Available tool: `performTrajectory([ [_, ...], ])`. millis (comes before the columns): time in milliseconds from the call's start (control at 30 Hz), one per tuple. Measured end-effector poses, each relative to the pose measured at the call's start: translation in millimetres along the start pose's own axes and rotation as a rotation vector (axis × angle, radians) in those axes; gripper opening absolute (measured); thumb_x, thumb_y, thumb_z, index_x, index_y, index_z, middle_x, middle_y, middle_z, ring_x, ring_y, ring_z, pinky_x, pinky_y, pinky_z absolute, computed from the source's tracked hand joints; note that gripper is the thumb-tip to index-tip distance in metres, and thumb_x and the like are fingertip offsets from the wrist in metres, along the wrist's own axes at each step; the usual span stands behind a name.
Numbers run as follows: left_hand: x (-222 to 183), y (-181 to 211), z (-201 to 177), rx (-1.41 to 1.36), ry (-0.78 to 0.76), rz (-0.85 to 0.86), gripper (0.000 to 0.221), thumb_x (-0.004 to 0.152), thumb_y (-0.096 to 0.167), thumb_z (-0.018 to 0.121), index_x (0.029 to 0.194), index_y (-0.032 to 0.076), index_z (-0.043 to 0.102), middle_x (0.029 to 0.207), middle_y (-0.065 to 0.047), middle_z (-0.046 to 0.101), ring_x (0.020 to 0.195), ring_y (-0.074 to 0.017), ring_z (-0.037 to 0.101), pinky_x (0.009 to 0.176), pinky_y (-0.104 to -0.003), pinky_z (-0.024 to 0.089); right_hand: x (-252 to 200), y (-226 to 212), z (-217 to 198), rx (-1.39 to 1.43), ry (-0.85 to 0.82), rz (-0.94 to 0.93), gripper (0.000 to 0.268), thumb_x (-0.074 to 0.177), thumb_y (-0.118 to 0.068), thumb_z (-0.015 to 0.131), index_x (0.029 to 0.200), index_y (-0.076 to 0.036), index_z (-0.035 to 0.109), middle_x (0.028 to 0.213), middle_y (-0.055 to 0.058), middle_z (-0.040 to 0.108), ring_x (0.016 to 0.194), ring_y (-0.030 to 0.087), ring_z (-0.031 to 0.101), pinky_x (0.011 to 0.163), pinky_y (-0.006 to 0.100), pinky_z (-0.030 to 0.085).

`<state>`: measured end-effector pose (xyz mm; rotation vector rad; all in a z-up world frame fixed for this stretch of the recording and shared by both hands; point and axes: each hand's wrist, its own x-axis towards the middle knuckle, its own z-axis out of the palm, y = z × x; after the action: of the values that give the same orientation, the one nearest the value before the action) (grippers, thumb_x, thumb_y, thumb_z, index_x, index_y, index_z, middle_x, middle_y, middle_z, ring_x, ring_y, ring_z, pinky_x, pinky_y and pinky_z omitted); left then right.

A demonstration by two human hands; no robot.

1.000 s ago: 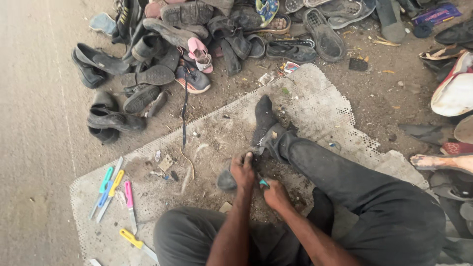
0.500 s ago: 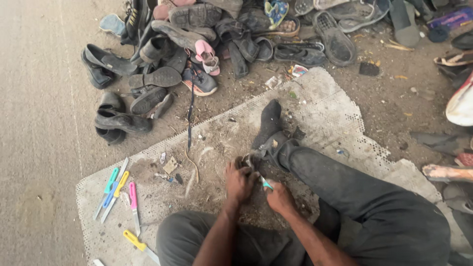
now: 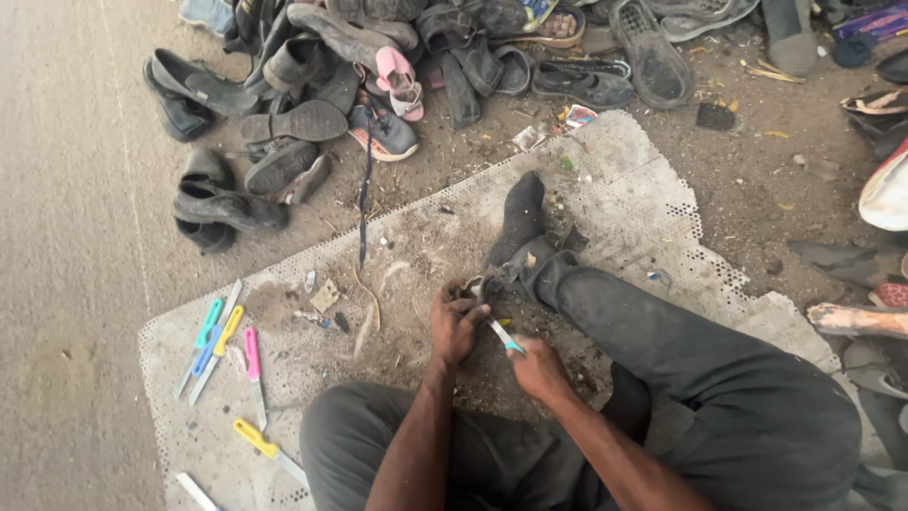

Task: The person trims and repairs a black shoe using a knife and a hammer while sitting on the ground next to a pile of old footwear.

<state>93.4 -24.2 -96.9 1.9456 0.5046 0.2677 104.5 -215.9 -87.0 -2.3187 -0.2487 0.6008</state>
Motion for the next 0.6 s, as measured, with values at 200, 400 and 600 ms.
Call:
performTrajectory([
  [200, 6.8, -11.9, 6.0, -0.15, 0.066, 0.046, 0.026, 0.077, 0.02, 0.084, 0.096, 0.001, 0.083, 0.139, -0.013, 0.055, 0.131, -0.03, 0.049, 0.111, -0.039, 0.037, -54.2, -8.0, 5.9, -0.046, -0.011, -0.025, 0.028, 0.094, -0.025, 0.064, 0.114, -0.007, 0.073, 0.106, 0.022, 0.073, 0.104, 0.042, 0.069, 0.087, 0.048, 0.054],
  [400, 1.5, -7.4, -0.6, -0.241, 0.073, 0.005, 0.026, 0.078, 0.018, 0.081, 0.099, 0.003, 0.082, 0.135, -0.011, 0.06, 0.126, -0.0277, 0.055, 0.109, -0.038, 0.044, -49.3, -25.5, 6.2, 0.066, -0.011, 0.059, 0.032, 0.093, -0.025, 0.064, 0.121, -0.012, 0.07, 0.107, 0.021, 0.073, 0.103, 0.042, 0.069, 0.087, 0.048, 0.053],
  [600, -9.9, 17.9, 45.0, -0.099, 0.309, -0.283, 0.022, 0.087, 0.022, 0.078, 0.101, 0.005, 0.08, 0.137, -0.012, 0.052, 0.126, -0.0265, 0.051, 0.106, -0.038, 0.042, -22.9, -0.1, 5.7, -0.119, 0.043, 0.06, 0.032, 0.095, -0.025, 0.062, 0.123, -0.011, 0.071, 0.113, 0.021, 0.073, 0.106, 0.04, 0.069, 0.091, 0.047, 0.054],
])
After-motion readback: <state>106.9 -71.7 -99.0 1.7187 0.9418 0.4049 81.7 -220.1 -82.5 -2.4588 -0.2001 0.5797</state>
